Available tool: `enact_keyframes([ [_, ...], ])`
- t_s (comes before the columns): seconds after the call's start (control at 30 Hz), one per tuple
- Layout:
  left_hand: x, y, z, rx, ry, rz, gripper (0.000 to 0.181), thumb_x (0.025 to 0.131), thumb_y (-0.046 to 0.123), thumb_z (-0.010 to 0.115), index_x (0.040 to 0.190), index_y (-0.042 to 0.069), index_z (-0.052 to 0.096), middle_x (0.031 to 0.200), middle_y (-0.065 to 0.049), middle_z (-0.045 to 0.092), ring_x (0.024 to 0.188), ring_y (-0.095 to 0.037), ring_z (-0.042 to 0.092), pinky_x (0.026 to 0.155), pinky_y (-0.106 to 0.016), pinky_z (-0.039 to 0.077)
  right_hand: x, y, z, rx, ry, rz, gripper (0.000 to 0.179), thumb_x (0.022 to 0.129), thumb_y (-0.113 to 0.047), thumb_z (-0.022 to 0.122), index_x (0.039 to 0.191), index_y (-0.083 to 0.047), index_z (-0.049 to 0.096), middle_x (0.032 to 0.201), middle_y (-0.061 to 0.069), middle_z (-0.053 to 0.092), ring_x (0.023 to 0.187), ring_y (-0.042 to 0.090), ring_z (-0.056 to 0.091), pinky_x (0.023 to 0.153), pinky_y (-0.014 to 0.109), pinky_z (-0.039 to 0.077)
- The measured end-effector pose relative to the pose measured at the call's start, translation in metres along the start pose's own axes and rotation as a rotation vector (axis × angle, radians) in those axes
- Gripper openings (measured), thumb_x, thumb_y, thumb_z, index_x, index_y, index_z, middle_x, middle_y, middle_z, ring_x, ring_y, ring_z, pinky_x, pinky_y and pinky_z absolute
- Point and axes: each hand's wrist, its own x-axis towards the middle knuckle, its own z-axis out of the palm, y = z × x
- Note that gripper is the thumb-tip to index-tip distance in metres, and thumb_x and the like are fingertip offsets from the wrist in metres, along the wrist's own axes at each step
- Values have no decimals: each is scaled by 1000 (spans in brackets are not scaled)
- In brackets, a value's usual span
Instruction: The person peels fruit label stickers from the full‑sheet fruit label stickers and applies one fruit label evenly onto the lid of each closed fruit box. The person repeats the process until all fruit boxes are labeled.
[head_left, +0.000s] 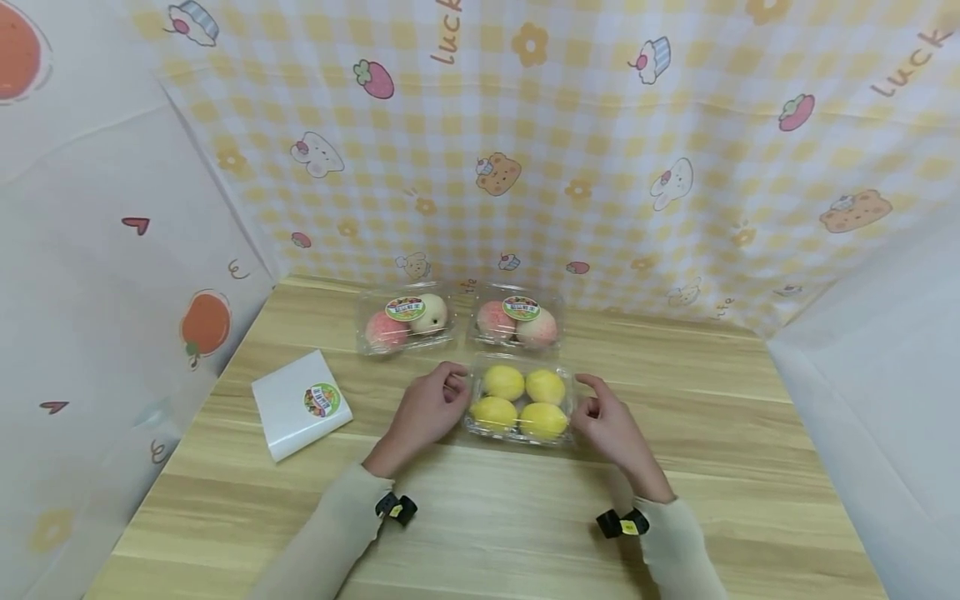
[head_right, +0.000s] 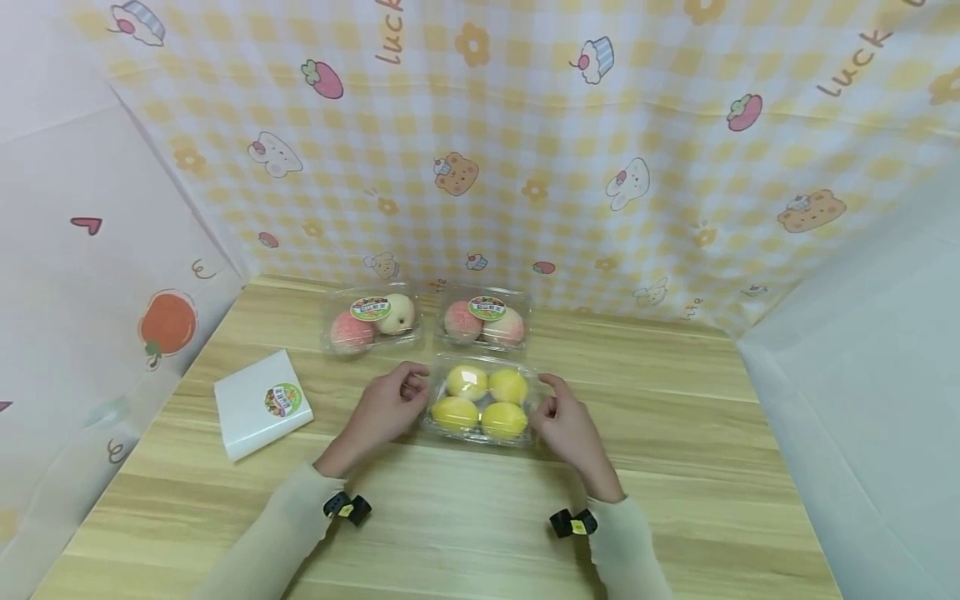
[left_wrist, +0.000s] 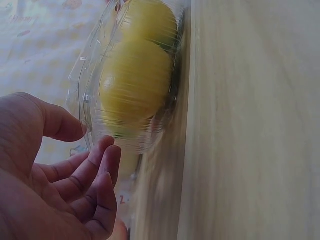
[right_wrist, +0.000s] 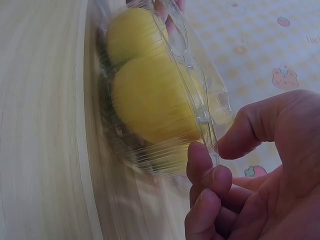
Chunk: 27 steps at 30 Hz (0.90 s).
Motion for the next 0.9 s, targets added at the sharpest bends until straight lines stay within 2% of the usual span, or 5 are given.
enact_keyframes([
  [0.23, -10, -7, -15, 43, 32, -18, 31, 100, 13, 73, 130, 6, 74, 104, -1, 77, 92, -17, 75, 85, -42, 62, 3, -6, 9, 11, -19, -14, 68, 96, -3, 61, 162, 1, 43, 82, 4, 61, 70, 17, 52, 63, 28, 42],
  [0.53, -42, -25, -60, 130, 138, -85, 34, 103, 13, 71, 135, 3, 72, 108, -5, 78, 96, -22, 75, 89, -48, 61, 4, -7, 14, 16, -18, -15, 67, 96, -3, 61, 161, 0, 44, 79, 2, 59, 67, 16, 50, 60, 28, 39],
  [0.63, -56, -32, -78, 175, 199, -104, 34, 104, 13, 71, 135, 2, 71, 109, -7, 79, 96, -24, 75, 87, -48, 60, 5, -8, 13, 8, -18, -17, 67, 96, -4, 61, 161, -1, 45, 79, 2, 59, 66, 15, 49, 60, 28, 39],
  [0.77, -73, -43, -101, 244, 329, -128, 32, 103, 14, 70, 133, 2, 72, 105, -8, 80, 94, -27, 75, 83, -47, 57, 4, -8, 12, 7, -20, -19, 67, 96, -4, 62, 161, 0, 44, 79, 2, 59, 66, 15, 49, 60, 28, 39],
  [0.9, -88, -55, -124, 273, 448, -206, 33, 102, 17, 70, 130, 1, 72, 109, -13, 80, 98, -33, 75, 84, -52, 51, 4, -9, 11, 5, -25, -19, 68, 97, -5, 62, 161, 0, 44, 80, 3, 60, 67, 16, 50, 60, 28, 39],
])
